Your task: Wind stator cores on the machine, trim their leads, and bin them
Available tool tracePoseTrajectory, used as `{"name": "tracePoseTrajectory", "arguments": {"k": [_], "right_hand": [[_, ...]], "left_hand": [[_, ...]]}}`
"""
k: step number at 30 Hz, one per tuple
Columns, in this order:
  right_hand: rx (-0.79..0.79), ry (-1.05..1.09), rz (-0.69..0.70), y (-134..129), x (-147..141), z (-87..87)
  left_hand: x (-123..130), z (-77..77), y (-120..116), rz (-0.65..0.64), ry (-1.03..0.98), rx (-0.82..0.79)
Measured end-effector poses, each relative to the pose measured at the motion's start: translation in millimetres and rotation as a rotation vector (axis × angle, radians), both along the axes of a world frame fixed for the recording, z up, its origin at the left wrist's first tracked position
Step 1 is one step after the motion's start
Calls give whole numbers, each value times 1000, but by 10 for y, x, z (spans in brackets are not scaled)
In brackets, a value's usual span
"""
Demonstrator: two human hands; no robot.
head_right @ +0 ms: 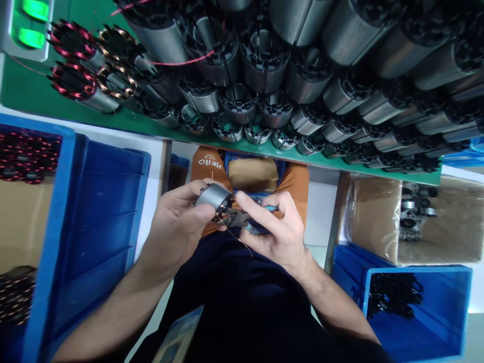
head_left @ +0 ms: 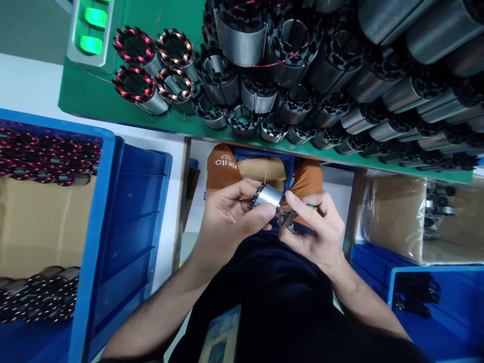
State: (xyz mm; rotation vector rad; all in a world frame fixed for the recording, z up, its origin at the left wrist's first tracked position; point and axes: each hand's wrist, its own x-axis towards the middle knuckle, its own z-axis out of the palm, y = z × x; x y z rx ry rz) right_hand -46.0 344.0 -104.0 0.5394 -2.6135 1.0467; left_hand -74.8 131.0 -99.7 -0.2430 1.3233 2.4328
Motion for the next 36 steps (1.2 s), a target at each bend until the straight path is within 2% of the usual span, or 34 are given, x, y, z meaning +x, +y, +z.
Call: {"name": "tracePoseTrajectory", "arguments": {"k": [7,11,15,18,20,23,26,27,28,29,32,36], "right_hand": [[-108,-63,8,0,58,-54],[-126,-109,28,18,75,-74],[-151,-256,66,24,17,-108],[-9,-457,67,37,-56,-173],[96,-540,76,71,-93,-249],[171,-575,87,187,-132,-414],[249,-640,122,364,-181,-617],[271,-665,145,417,-199,-683],[288,-685,158,458,-213,-743],[300,-696,175,481,-220,-792],[328,-672,201,432,-185,-853],[413,-600,137,250,-62,-780]], "left_hand": [[29,36,18,-2,9,69],[16,-18,49,9,37,75],[-17,-138,54,148,56,-10],[20,-201,-198,223,97,-65],[123,-196,-607,249,150,-169],[418,-71,-1585,310,229,-492],[791,153,-2740,396,213,-963],[904,210,-3093,387,169,-1168],[1004,240,-3411,316,119,-1385],[1088,237,-3687,287,63,-1499],[1256,30,-4252,151,-90,-1654],[1363,-407,-4578,-127,-213,-1661]]}}
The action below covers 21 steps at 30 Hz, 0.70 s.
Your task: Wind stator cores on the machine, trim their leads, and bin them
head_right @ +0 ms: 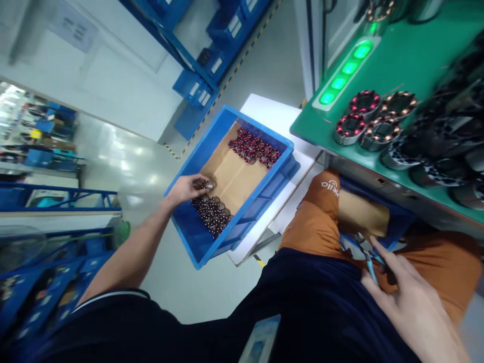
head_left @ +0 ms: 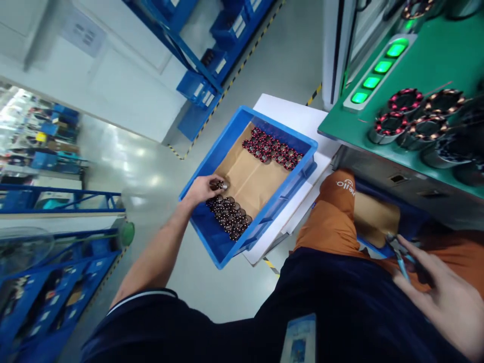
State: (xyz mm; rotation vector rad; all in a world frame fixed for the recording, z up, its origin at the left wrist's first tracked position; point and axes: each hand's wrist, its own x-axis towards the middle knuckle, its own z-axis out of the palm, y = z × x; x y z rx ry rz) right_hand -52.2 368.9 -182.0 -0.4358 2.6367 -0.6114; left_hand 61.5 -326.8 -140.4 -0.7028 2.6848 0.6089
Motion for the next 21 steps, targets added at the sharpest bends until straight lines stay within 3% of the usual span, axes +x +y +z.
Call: {"name": "tracePoseTrajectory", "arguments": {"k": [2,5,9,13,17,21], "right_hand": [[41,17,3,-30,19,25],[-1,-3,71,15,-39,0],[-103,21,124,23,-120,-70],[-176,28,157,-155,-49,-75],[-202,-27,94,-359,15,69],[-275,-147,56,-431,-45,291]], "left_hand": [[38,-130,-85,-58,-90,17],[82,-171,-186,-126,-175,48],[115,-81,-251,-174,-266,115],[68,54,-173,-196,-307,139],[-241,248,127,-244,-177,50],[-839,589,852,-353,194,27]]}}
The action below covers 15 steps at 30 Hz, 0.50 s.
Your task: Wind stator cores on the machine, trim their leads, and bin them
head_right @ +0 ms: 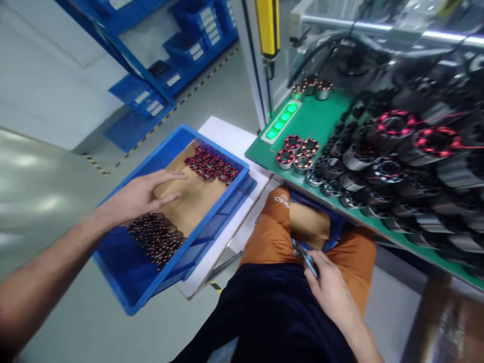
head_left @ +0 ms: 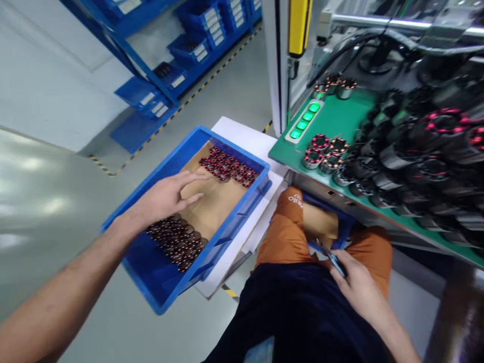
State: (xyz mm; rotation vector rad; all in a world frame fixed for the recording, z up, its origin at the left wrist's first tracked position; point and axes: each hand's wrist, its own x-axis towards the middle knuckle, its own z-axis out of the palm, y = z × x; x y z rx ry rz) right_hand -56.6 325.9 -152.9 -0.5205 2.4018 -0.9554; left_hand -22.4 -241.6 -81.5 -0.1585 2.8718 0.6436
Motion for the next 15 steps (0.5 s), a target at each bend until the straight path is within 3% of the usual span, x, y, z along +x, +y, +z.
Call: {"name": "tracePoseTrajectory", "arguments": {"k": [3,6,8,10,13,15], "right_hand": [[-22,-47,-47,26,-7,130],[-17,-104,-143,80,52,177],[-13,-144,-214,128,114,170],[-12,-167,-249,190,188,147],[-2,-179,-248,314,305,91],[12,-183,-250,404,376,37]], "left_hand": [[-505,341,791,-219,334,107],[-985,542,1532,-351,457,185],[-1254,517,1892,-368,540,165],[-1463,385,2115,-349,617,106],[-1643,143,2225,-294,649,58],[-1651,70,2223,-261,656,81]]}}
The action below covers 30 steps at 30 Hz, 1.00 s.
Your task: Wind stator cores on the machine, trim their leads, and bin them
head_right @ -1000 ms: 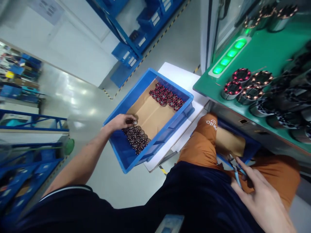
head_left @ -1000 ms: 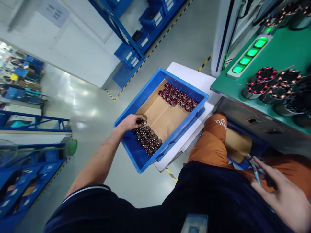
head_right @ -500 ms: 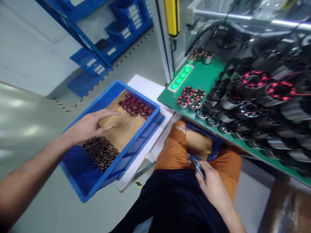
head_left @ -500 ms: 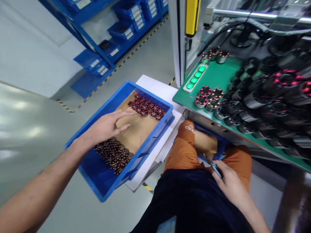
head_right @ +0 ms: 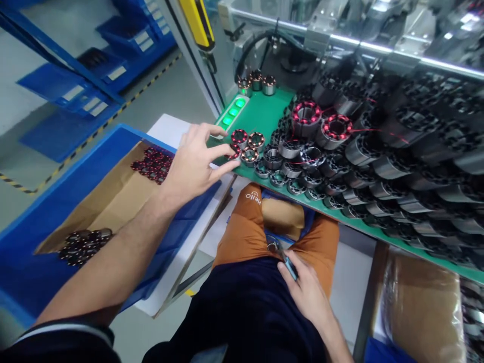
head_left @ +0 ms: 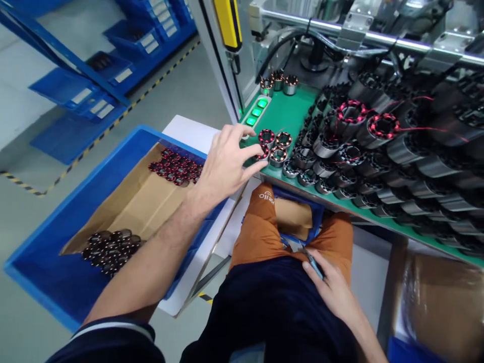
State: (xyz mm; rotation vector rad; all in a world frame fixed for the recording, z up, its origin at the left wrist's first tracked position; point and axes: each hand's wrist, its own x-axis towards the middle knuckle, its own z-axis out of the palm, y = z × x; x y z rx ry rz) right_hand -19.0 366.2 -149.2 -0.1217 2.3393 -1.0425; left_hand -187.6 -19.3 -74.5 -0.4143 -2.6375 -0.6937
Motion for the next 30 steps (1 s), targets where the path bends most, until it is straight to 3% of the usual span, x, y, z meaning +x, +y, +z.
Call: {"name": "tracePoseTrajectory", "arguments": {"k": [3,7,9,12,17,30], "right_hand": [[36,-6,-13,92,69,-67],[-52,124,-40,49,71,37],[-156,230,-48,-30,35,184],[-302,316,-64,-158,-36,418],[-450,345,-118,-280,-70,600],[-415,358,-106,-265,-90,573]], "left_hand": [[203,100,80,9,42,115],[738,317,510,-56,-12,313],[978,309,769,-118,-31,361],[1188,167,1057,-149,-72,396],[1233,-3,1199,-140,-81,400],[1248,54,1196,-144,-111,343]]}}
